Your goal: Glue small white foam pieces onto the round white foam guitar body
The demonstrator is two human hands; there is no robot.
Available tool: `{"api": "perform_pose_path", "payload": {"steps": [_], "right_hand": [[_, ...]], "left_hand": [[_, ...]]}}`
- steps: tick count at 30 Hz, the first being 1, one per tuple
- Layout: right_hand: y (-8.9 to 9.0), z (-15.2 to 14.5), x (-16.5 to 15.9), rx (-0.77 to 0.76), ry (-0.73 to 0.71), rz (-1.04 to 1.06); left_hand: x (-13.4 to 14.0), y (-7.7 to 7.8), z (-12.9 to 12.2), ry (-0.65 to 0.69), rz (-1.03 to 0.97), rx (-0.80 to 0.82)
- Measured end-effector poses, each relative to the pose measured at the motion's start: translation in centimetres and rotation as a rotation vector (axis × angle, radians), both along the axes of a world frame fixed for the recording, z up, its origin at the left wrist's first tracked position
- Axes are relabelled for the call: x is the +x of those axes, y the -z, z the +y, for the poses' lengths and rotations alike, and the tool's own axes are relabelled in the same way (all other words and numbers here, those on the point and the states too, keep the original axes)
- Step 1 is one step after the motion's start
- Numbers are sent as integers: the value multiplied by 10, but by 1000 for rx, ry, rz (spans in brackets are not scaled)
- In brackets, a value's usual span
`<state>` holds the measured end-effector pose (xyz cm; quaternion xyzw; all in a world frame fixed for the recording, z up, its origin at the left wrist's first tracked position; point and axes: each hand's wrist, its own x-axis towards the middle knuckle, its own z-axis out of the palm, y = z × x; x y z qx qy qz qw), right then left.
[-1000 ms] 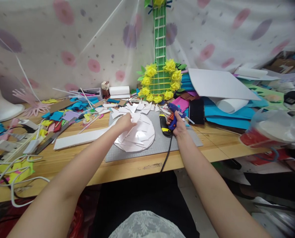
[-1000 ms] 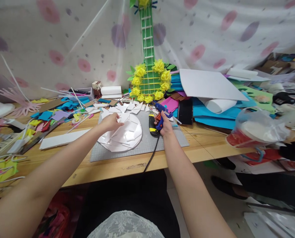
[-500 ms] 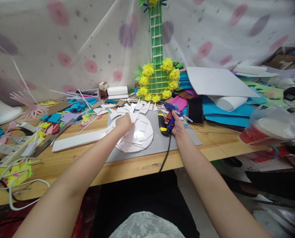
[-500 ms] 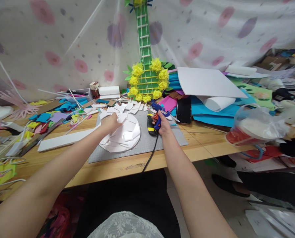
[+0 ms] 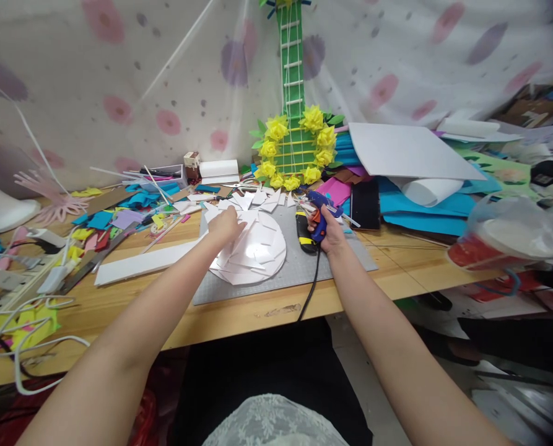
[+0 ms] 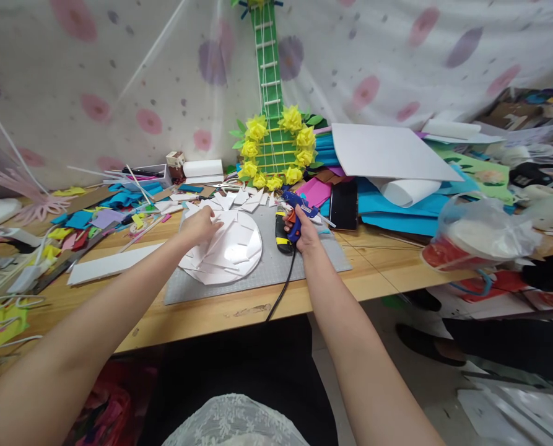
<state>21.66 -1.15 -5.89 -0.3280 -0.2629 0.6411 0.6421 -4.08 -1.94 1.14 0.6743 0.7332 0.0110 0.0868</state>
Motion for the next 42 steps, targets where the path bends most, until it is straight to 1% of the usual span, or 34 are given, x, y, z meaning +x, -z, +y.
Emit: {"api": "perform_pose_path", "payload": {"steps": [4,7,16,19,21,24,27,29,32,35,38,42], "right_hand": [[3,2,1,-2,-3,-9],[4,3,1,-4,3,-19],[2,2,0,2,-1,-12],[2,0,0,-11,9,-8],[1,-1,0,-16,10,3],[1,-1,0,0,-1,18],[0,0,0,-6,14,11],[-2,0,0,-18,19,14],[-3,-1,0,-18,2,15],[-3,0,0,-12,6,3],[-2,1,0,-27,29,-5],[-2,1,0,-47,38,5]], "left_hand": [[-12,3,1,39,-31,-32],[-18,6,1,14,-36,-26],[-16,8,-1,-23,-31,-48],[-21,6,2,-2,-71,-15],[-30,0,5,2,-131,53],[-52,-12,10,-57,-184,175],[-79,-20,12,-84,-132,220],[-95,-21,12,-88,-54,196],[-113,-17,11,-101,38,131],[-120,-11,14,-107,62,106],[-115,-4,24,-64,64,99],[-96,6,43,70,87,82]]}}
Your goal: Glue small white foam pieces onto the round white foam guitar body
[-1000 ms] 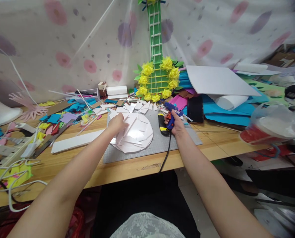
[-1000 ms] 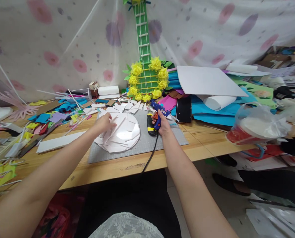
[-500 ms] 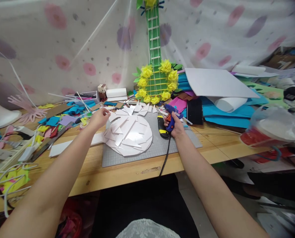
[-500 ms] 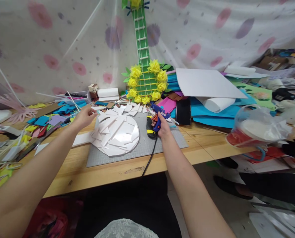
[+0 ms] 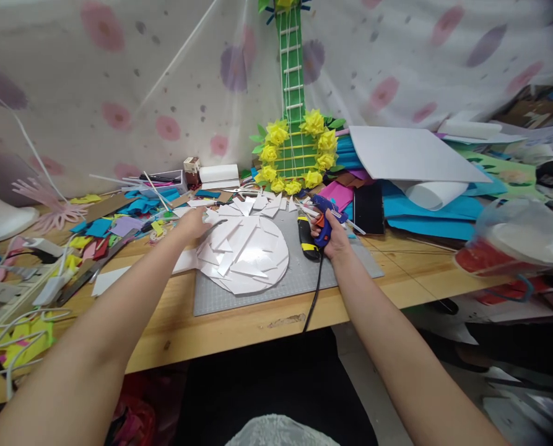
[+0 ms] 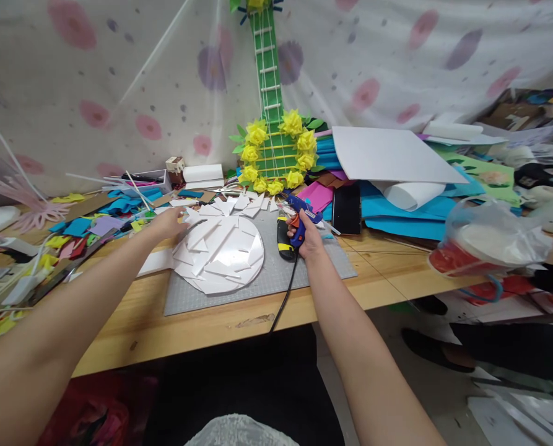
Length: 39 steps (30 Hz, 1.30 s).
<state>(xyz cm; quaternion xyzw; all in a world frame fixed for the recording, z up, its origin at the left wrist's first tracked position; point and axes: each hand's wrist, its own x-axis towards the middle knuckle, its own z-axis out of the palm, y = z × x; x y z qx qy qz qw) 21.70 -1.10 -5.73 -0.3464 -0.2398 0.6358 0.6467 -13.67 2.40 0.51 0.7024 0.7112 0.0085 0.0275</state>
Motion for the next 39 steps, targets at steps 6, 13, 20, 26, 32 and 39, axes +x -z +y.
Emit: {"api": "perform_pose_path", "payload": {"steps": [6,13,20,26,32,39], "right_hand": [[-2,-5,-1,4,9,9],[-2,2,1,27,9,-21],[-38,-6,-19,128,-180,-292],[-64,-25,-38,216,-391,-596],[-67,-28,-52,161,-458,-728],[-71,-31,-62,143,-498,-763]], "left_hand": [[15,11,15,90,89,-61],[8,-1,6,-185,-282,119],[54,-13,-36,-262,-1534,-187],[71,4,-58,-248,-1804,-543],[69,9,-57,-282,-1915,-603],[67,13,-59,-301,-2079,-672]]}}
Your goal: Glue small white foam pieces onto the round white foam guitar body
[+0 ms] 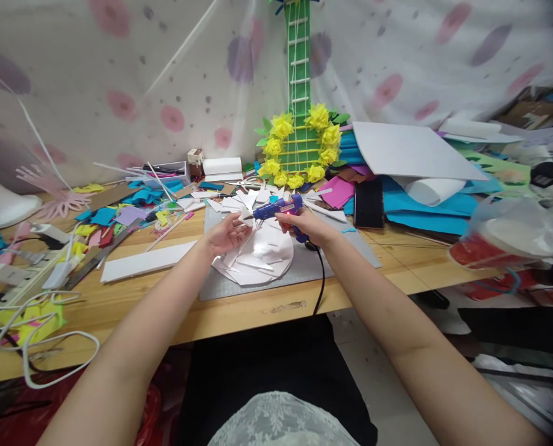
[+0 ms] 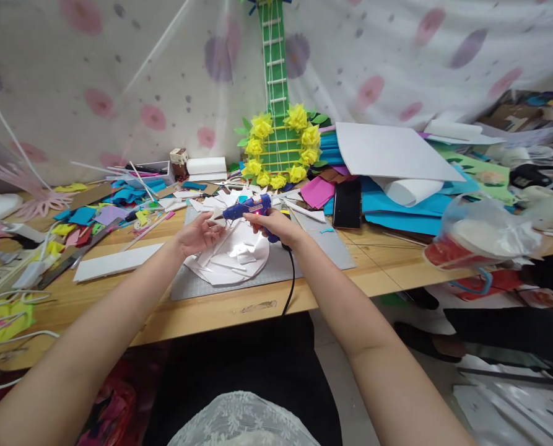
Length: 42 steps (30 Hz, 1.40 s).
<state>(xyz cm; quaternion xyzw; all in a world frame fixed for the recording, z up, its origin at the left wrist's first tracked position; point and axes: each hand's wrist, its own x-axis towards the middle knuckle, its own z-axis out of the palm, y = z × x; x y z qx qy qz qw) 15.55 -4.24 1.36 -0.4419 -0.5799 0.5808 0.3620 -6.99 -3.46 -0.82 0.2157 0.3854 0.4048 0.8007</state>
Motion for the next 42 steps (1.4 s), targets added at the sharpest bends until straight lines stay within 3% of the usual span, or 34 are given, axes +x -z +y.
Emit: {"api": "perform_pose_path", "payload": {"steps": [6,11,25,42], "right_hand": [[1,5,-3,20,7,-31],[2,10,-4,40,67,-22],[2,14,16,68,70,-129],[-4,10,26,83,82,-56]], "left_hand": [[1,1,-3,23,-49,-10],[3,-7,-8,60,-100,-52],[5,-17,-6,45,-51,5],[14,-22,-6,-3,9,55]]}}
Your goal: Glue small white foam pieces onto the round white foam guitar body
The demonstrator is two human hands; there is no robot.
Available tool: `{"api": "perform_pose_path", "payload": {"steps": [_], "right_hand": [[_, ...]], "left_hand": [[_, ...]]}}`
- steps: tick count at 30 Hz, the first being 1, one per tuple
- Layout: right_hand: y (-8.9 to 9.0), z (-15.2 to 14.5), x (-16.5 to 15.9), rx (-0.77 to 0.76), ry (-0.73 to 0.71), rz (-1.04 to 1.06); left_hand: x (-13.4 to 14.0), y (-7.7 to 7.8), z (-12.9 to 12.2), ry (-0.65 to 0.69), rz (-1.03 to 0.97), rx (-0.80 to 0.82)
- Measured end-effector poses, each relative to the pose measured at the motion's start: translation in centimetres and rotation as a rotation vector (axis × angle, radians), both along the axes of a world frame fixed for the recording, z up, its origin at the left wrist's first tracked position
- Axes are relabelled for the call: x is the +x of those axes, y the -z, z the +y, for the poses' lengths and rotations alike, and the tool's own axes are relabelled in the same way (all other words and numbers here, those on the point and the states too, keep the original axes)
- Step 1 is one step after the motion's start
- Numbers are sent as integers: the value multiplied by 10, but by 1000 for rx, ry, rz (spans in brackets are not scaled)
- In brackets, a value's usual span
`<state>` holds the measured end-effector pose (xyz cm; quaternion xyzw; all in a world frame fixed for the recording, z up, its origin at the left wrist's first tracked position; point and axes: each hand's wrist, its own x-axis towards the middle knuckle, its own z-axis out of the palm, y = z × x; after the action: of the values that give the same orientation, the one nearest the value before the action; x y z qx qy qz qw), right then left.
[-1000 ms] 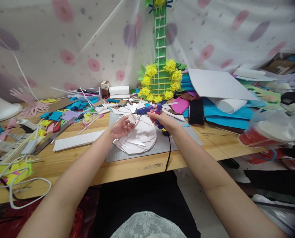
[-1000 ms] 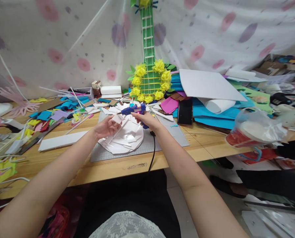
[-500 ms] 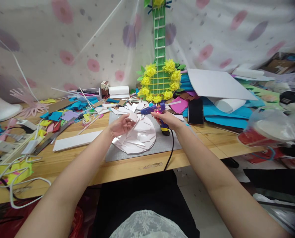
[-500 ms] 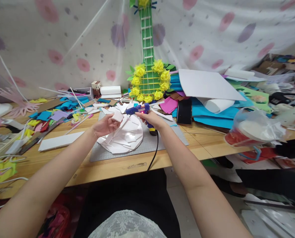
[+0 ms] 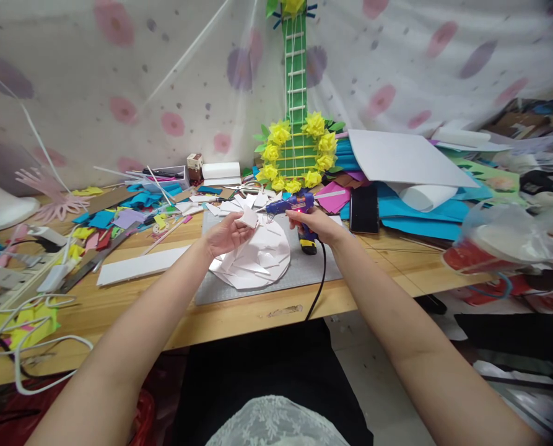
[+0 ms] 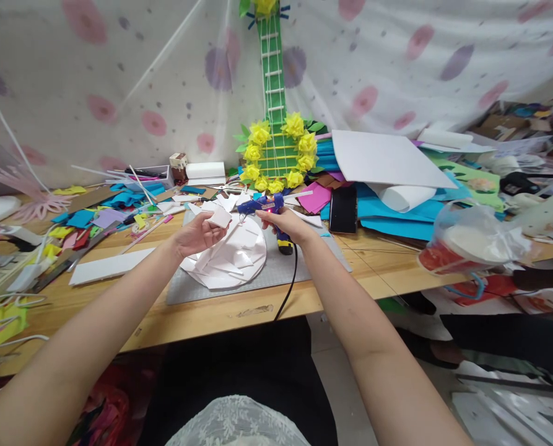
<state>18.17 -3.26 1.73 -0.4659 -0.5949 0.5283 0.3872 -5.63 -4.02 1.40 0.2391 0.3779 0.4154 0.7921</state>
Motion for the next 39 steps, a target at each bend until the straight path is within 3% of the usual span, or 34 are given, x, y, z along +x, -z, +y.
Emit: {"api": "perform_pose_path", "payload": {"steps": [13,20,30,39], "right_hand": [[-5,-1,-6,9,4,-53],[-9,-6,-4,2,-66,-79],[-13,-4,-11,39,-98,-6],[0,4,-5,34,-11,-5]], "left_hand": [[0,-6,3,-48,44,-41],[1,-6,7,-88,47,-54],[4,-2,9,-83,69,-56],[5,-9,0,-29,73,-57]]}}
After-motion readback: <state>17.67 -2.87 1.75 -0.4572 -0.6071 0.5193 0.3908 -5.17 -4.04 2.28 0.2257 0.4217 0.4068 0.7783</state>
